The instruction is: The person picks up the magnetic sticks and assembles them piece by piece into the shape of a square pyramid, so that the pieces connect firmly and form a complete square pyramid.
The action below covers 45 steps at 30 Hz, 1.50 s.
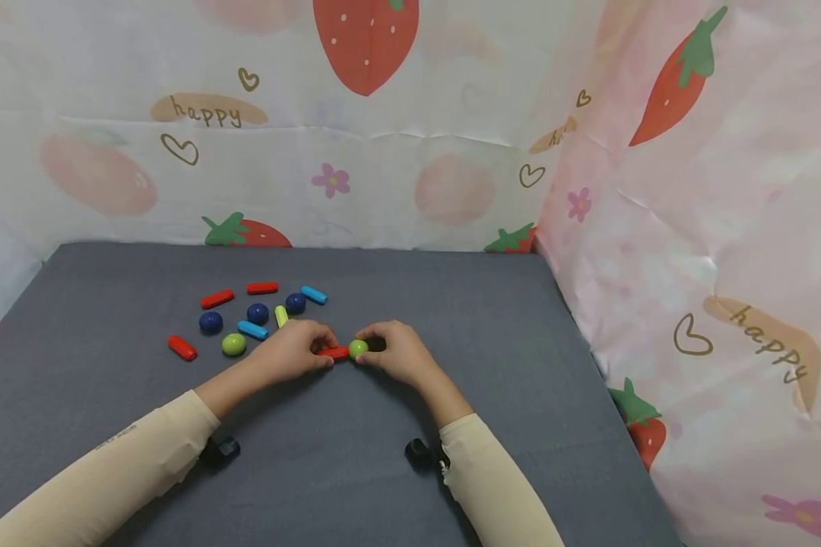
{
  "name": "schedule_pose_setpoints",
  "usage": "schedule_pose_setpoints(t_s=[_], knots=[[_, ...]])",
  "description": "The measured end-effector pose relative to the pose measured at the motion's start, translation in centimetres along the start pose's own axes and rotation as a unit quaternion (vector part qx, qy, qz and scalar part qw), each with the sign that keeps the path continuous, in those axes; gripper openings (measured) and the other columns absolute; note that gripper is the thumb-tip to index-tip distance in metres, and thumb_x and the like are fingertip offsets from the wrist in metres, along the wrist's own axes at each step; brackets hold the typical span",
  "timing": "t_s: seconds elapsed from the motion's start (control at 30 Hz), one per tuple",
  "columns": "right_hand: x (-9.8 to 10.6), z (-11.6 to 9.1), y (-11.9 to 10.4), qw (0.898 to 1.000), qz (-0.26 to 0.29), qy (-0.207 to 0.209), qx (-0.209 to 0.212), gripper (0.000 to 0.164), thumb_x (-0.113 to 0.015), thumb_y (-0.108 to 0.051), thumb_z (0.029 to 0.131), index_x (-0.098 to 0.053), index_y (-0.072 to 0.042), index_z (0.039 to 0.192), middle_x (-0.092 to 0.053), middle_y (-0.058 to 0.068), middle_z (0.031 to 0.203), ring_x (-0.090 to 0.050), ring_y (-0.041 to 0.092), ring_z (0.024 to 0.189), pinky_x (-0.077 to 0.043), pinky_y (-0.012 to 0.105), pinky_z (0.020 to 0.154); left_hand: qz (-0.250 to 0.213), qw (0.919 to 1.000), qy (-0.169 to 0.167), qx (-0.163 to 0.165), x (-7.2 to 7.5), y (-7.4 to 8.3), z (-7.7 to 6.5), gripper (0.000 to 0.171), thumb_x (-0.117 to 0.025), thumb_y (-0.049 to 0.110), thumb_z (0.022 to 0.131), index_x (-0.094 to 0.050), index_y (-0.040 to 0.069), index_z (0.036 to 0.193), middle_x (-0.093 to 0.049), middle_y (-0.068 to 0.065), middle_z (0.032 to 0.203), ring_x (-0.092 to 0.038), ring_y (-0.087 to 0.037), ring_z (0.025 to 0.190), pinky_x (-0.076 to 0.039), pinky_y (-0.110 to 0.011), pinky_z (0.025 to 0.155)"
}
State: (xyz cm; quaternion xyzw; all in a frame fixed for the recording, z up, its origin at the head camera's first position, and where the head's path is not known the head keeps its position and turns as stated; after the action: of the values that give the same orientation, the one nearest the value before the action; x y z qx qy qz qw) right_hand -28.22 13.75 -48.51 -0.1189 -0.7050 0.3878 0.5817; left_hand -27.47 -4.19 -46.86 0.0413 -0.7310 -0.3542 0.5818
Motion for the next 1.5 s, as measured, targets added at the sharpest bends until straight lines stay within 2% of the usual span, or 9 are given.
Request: schedule_pose_setpoints(t_s=[0.7, 1.23, 1.5], knots=[[0.03, -0.17, 0.17, 1.000, 0.009, 0.003, -0.006, 0.036, -0.083, -0.030, 0.088, -0.075, -0.019, 0.121, -0.069, 0.000, 0.125, -0.059, 0.024, 0.124, -0.045, 0.046, 0.108, -0.010, 0.9999, -0.002, -0.001, -0.07, -0.29, 0.07, 0.016, -0.082, 0.020, 0.089, -0.077, 0.016, 0.103, -0.069, 0.005, 0.088, -0.061, -0.010, 0.076, -0.053, -0.032, 0.074], [0.00, -0.16, 0.13, 1.000, 0.011, 0.008, -0.003, 0.036, -0.084, -0.028, 0.086, -0.076, -0.019, 0.120, -0.070, 0.000, 0.123, -0.060, 0.024, 0.123, -0.045, 0.046, 0.108, -0.005, 0.9998, -0.004, -0.018, 0.01, -0.26, -0.21, 0.016, -0.082, 0.019, 0.089, -0.076, 0.016, 0.103, -0.068, 0.005, 0.087, -0.059, -0.010, 0.076, -0.052, -0.032, 0.074], [0.01, -0.11, 0.24, 1.000, 0.013, 0.004, -0.010, 0.036, -0.084, -0.029, 0.087, -0.076, -0.020, 0.120, -0.070, -0.001, 0.123, -0.059, 0.023, 0.123, -0.045, 0.045, 0.107, -0.005, 0.9997, 0.001, -0.025, 0.34, -0.63, -0.41, 0.017, -0.081, 0.018, 0.089, -0.076, 0.016, 0.105, -0.069, 0.004, 0.091, -0.060, -0.011, 0.081, -0.053, -0.035, 0.078]])
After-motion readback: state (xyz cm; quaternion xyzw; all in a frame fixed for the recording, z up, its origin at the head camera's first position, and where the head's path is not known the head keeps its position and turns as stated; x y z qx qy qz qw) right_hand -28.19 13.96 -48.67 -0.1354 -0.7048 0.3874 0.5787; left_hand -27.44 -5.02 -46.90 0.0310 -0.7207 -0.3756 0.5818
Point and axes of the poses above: each hand's wrist, its own z-axis towards the middle knuckle, its own x-axis out of the back of the hand, y = z × x, the point moved 6 cm from there along z, towards the middle knuckle
